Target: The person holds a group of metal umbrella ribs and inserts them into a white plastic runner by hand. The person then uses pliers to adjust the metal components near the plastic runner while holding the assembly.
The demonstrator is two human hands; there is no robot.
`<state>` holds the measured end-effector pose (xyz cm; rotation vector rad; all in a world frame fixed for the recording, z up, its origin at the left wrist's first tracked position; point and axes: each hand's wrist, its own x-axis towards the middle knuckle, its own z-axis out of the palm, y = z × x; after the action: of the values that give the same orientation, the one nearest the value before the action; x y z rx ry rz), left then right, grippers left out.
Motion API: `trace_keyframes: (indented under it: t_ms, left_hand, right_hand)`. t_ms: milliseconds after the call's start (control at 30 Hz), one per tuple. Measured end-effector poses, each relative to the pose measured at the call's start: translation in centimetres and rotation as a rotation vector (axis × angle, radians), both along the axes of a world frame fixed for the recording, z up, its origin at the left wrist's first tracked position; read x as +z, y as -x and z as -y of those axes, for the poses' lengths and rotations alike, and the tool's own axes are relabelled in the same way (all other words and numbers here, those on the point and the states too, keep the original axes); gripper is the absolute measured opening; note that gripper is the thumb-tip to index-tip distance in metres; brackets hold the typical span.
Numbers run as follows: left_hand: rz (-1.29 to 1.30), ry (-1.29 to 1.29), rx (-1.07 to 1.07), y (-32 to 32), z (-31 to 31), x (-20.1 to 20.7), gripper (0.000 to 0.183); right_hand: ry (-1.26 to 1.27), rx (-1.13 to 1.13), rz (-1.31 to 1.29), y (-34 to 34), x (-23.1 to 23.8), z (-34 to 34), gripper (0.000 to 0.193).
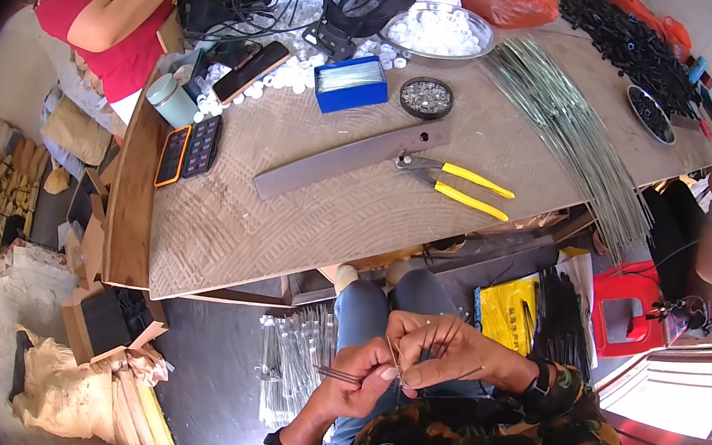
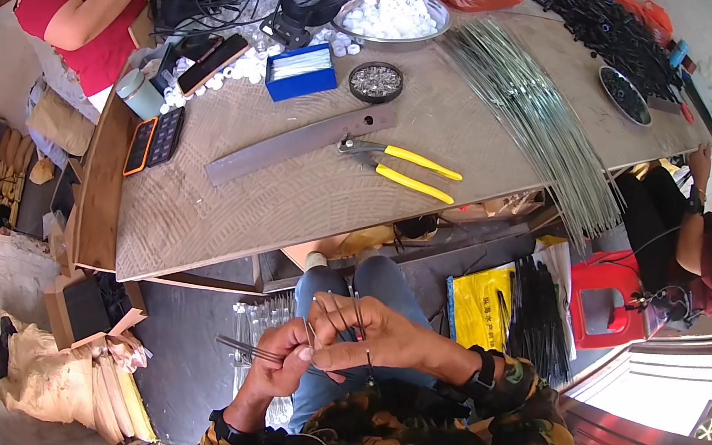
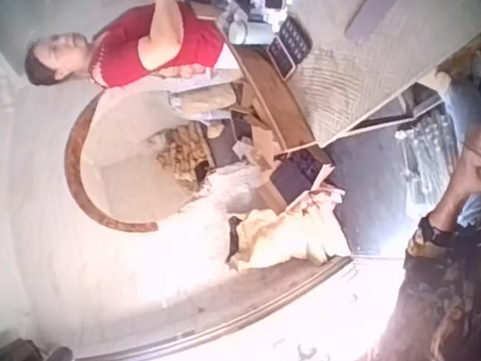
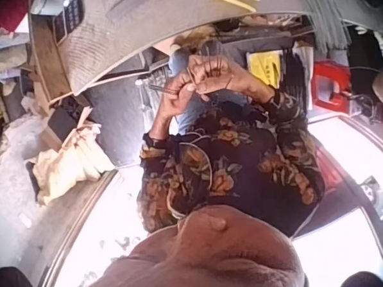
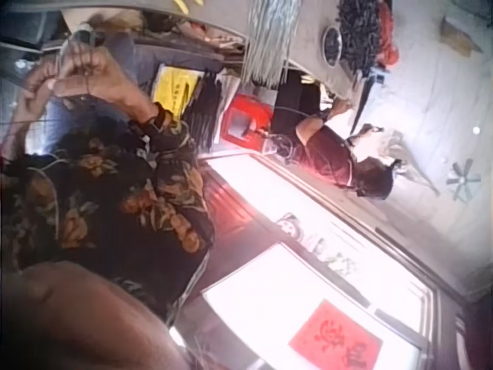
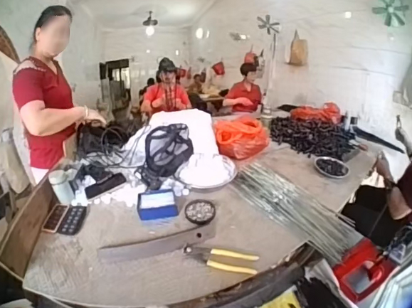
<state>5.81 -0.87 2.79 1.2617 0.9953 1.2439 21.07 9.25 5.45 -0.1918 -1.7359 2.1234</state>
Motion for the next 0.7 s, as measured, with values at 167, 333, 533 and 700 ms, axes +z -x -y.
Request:
trace_keyframes:
  t_ms: [167, 333, 533, 700]
  left_hand:
    - [0.092, 0.015, -0.05, 0.5, 0.1, 0.8, 0.012]
    - [-0.003, 0.05, 0.04, 0.4, 0.3, 1.4, 0.018]
    - [-0.121, 0.018, -0.012, 1.1, 0.7, 0.8, 0.009]
    - [0.282, 0.007, -0.114, 0.9, 0.0, 1.5, 0.014]
  right_hand:
    - [0.277, 0.081, 0.11, -0.5, 1.1, 0.2, 0.022]
    - [0.139, 0.097, 0.062, -0.3, 0.5, 0.2, 0.021]
    - [0.059, 0.077, 0.037, 0.0, 0.5, 0.4, 0.02]
    - [0.16, 0.097, 0.056, -0.6, 0.3, 0.2, 0.02]
